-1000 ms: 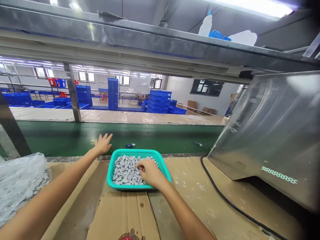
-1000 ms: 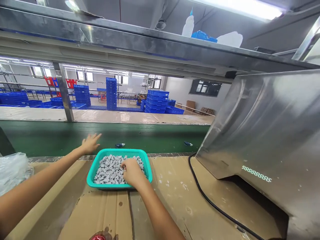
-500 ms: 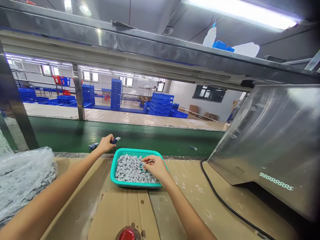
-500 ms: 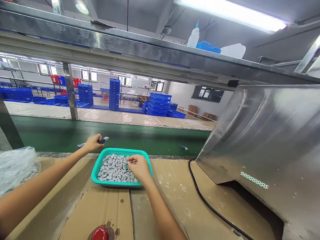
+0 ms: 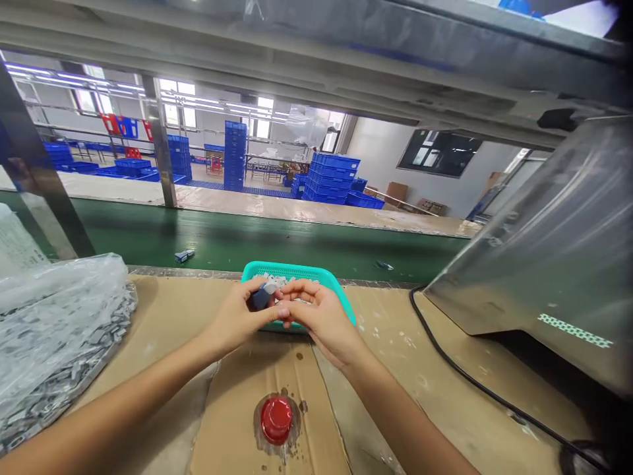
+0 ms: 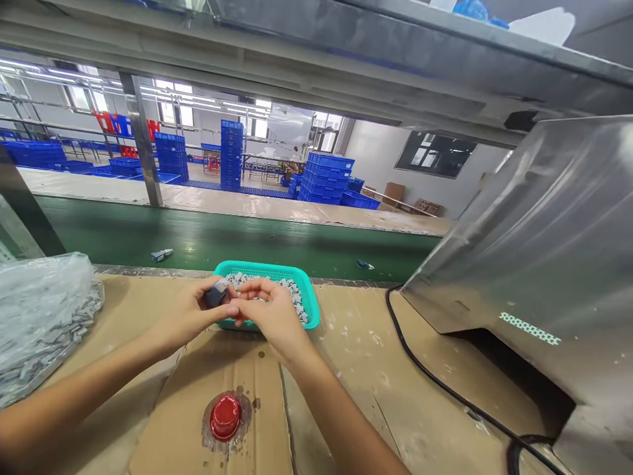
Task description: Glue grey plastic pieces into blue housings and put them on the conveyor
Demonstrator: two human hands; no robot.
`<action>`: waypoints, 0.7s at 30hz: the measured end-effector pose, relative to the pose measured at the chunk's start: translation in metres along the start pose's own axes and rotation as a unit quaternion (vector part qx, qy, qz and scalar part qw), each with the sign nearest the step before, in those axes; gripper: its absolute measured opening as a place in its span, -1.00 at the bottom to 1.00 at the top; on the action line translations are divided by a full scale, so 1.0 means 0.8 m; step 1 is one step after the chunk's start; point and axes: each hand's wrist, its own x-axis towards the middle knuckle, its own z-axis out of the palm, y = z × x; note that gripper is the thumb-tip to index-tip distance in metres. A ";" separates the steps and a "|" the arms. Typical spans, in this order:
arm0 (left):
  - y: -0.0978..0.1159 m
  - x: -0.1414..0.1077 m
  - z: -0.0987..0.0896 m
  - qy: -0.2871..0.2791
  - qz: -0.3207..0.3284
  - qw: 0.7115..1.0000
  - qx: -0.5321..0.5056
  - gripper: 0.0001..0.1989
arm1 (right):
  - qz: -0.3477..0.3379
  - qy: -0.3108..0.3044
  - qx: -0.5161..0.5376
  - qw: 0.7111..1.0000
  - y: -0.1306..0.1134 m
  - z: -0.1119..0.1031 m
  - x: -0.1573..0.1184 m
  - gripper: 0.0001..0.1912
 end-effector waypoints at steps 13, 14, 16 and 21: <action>0.004 -0.013 0.004 -0.047 -0.187 0.907 -0.373 -0.72 | -0.389 0.013 -0.437 0.811 -0.011 -0.001 -0.036 -0.82; 0.004 -0.015 0.006 -0.054 -0.199 0.903 -0.378 -0.72 | -0.415 0.011 -0.457 0.787 -0.012 -0.002 -0.039 -0.82; 0.005 -0.018 0.008 -0.062 -0.218 0.900 -0.372 -0.71 | -0.444 -0.002 -0.488 0.752 -0.012 -0.005 -0.045 -0.82; 0.015 -0.021 0.004 -0.088 -0.252 0.901 -0.343 -0.78 | -0.384 -0.026 -0.487 0.784 -0.014 -0.015 -0.061 -0.83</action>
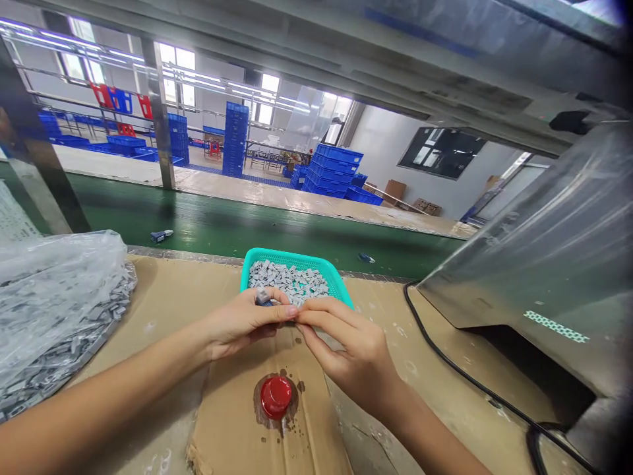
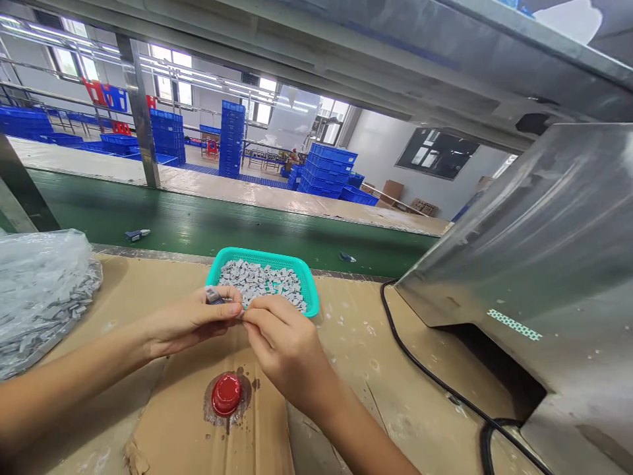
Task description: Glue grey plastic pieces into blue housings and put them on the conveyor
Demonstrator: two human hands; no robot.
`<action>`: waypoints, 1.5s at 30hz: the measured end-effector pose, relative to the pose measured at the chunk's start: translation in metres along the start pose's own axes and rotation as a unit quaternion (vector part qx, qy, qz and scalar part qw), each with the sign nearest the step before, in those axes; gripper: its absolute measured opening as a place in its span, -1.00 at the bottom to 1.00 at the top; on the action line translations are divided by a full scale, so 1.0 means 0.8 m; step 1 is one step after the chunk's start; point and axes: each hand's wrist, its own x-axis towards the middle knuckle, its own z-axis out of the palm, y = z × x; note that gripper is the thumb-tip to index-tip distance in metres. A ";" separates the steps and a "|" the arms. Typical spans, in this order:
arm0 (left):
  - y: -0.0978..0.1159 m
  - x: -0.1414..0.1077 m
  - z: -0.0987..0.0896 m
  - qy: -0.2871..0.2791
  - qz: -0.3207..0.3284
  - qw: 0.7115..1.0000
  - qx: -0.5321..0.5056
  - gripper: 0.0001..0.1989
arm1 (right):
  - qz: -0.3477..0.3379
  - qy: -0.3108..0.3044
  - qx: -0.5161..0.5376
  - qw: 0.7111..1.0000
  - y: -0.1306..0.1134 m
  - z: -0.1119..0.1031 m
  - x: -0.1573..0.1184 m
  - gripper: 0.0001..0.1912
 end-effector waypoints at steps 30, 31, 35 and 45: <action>0.001 0.005 -0.013 -0.014 0.063 0.996 0.064 -0.82 | 0.171 -0.064 0.106 0.978 -0.038 0.005 -0.060 -0.85; 0.001 0.005 -0.014 -0.021 0.062 0.996 0.066 -0.82 | 0.174 -0.064 0.109 0.976 -0.038 0.003 -0.057 -0.85; 0.001 0.005 -0.017 -0.050 0.067 0.995 0.060 -0.78 | 0.180 -0.079 0.120 0.973 -0.037 0.002 -0.051 -0.85; 0.000 0.009 -0.020 -0.005 0.070 0.993 0.092 -0.79 | 0.211 -0.004 0.147 0.966 -0.019 -0.002 -0.029 -0.88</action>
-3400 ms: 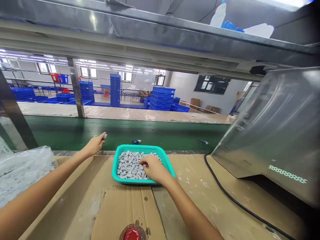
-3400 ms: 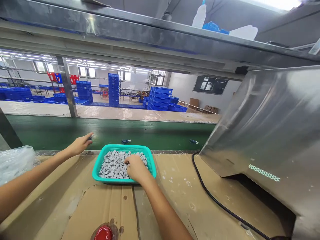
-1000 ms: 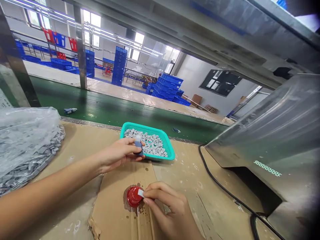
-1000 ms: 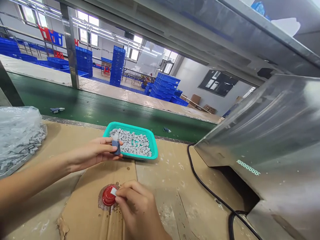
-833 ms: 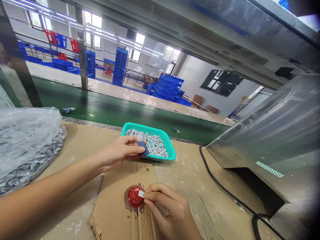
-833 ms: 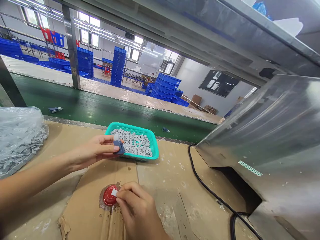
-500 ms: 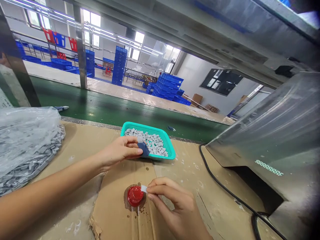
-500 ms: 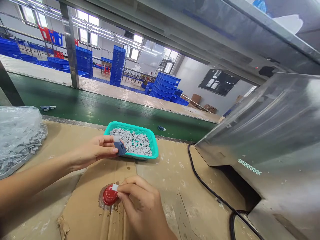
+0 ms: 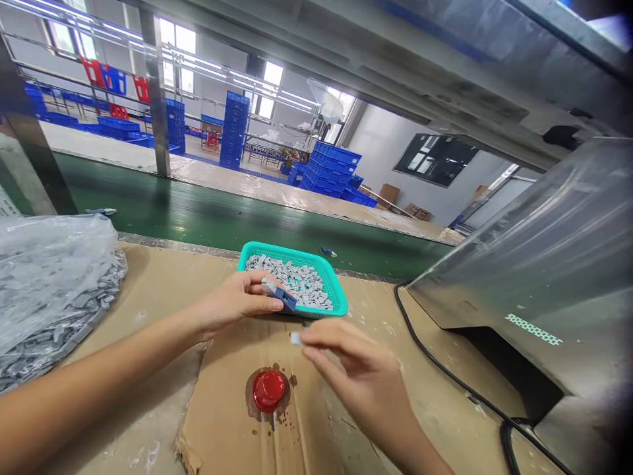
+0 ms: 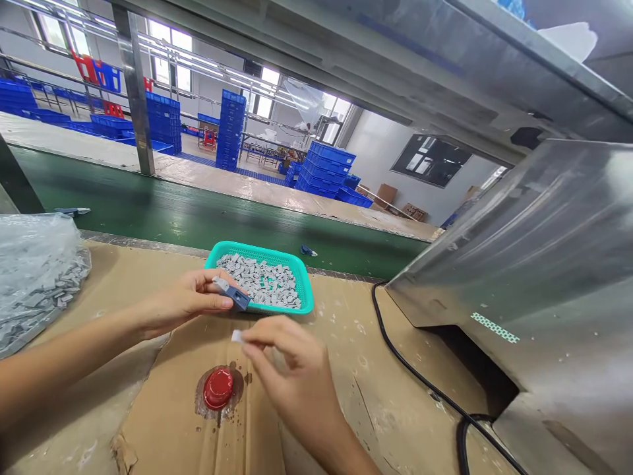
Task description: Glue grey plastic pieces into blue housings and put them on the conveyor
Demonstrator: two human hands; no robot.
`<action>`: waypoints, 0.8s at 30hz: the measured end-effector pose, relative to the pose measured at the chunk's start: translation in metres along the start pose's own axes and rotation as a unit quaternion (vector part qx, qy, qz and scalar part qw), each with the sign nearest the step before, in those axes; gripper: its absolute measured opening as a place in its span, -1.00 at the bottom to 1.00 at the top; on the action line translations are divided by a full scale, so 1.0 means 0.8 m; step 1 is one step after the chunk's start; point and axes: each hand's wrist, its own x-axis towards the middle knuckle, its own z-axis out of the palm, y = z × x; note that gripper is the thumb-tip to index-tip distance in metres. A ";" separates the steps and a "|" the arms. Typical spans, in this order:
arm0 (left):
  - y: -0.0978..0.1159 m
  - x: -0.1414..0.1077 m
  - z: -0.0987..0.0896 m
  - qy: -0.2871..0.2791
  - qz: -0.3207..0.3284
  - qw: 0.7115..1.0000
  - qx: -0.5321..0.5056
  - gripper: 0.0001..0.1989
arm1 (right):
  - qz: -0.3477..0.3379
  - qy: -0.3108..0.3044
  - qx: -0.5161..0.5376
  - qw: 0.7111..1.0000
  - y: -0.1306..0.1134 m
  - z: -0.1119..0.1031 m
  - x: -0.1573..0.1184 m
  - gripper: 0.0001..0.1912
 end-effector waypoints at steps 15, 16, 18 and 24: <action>0.002 -0.005 0.008 -0.003 -0.004 0.999 0.036 -0.86 | 0.066 0.057 0.074 0.993 0.021 0.007 0.038 -0.92; 0.002 -0.004 0.008 -0.001 -0.005 0.999 0.035 -0.86 | 0.060 0.055 0.067 0.994 0.022 0.007 0.039 -0.92; 0.001 -0.004 0.008 0.001 -0.006 1.000 0.028 -0.86 | 0.045 0.046 0.049 0.997 0.023 0.007 0.039 -0.91; -0.007 -0.002 0.007 -0.003 -0.021 0.997 -0.077 -0.83 | -0.009 -0.004 -0.017 1.000 0.018 0.009 0.037 -0.84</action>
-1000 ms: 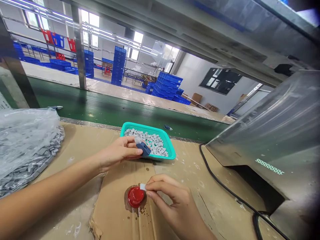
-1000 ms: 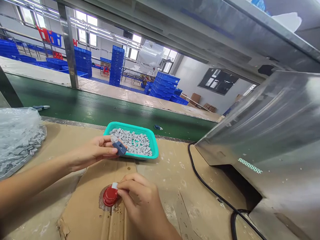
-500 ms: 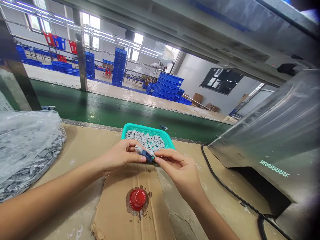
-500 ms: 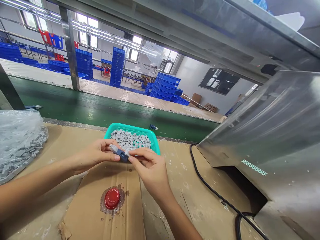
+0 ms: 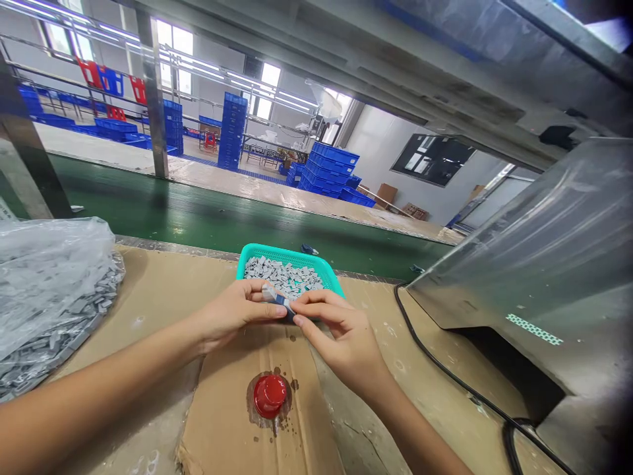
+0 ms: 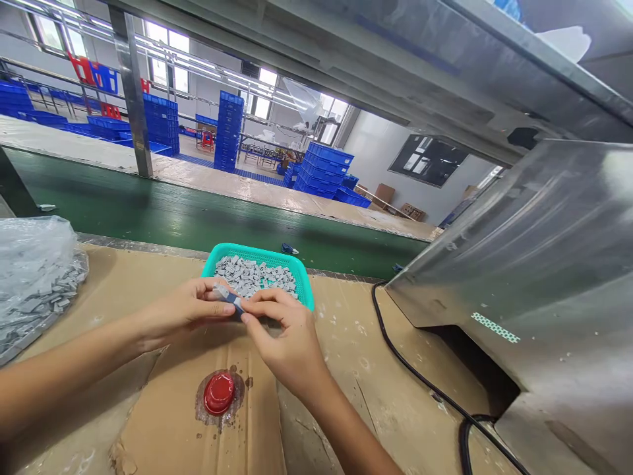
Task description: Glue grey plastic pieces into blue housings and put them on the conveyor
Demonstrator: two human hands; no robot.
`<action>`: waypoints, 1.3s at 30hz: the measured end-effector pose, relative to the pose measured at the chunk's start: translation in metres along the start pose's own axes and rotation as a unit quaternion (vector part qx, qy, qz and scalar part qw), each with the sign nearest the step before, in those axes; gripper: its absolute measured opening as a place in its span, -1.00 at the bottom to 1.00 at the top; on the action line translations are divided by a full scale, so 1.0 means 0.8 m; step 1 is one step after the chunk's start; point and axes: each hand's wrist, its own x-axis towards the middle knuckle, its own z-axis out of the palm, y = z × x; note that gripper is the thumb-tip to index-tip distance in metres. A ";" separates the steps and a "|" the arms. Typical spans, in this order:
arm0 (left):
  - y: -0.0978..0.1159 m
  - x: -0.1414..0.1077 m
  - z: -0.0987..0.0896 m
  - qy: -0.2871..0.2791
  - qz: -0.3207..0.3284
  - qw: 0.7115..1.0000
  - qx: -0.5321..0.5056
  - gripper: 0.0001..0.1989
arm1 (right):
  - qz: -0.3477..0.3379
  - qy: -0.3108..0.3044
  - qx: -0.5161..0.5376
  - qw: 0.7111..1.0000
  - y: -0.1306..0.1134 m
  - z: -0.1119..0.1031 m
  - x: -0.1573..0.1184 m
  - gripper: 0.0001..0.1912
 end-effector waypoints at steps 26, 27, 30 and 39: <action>0.052 0.104 -0.179 0.194 0.081 0.629 0.749 -0.53 | 0.090 -0.132 -0.219 0.963 0.096 0.011 0.081 -0.70; 0.053 0.112 -0.186 0.191 0.079 0.625 0.753 -0.52 | 0.096 -0.125 -0.222 0.962 0.098 0.011 0.081 -0.70; 0.057 0.134 -0.190 0.187 0.080 0.615 0.762 -0.47 | 0.106 -0.112 -0.221 0.963 0.103 0.012 0.080 -0.69; 0.076 0.236 -0.101 0.034 0.040 0.637 0.769 -0.43 | 0.110 -0.082 -0.176 0.975 0.100 0.013 0.077 -0.68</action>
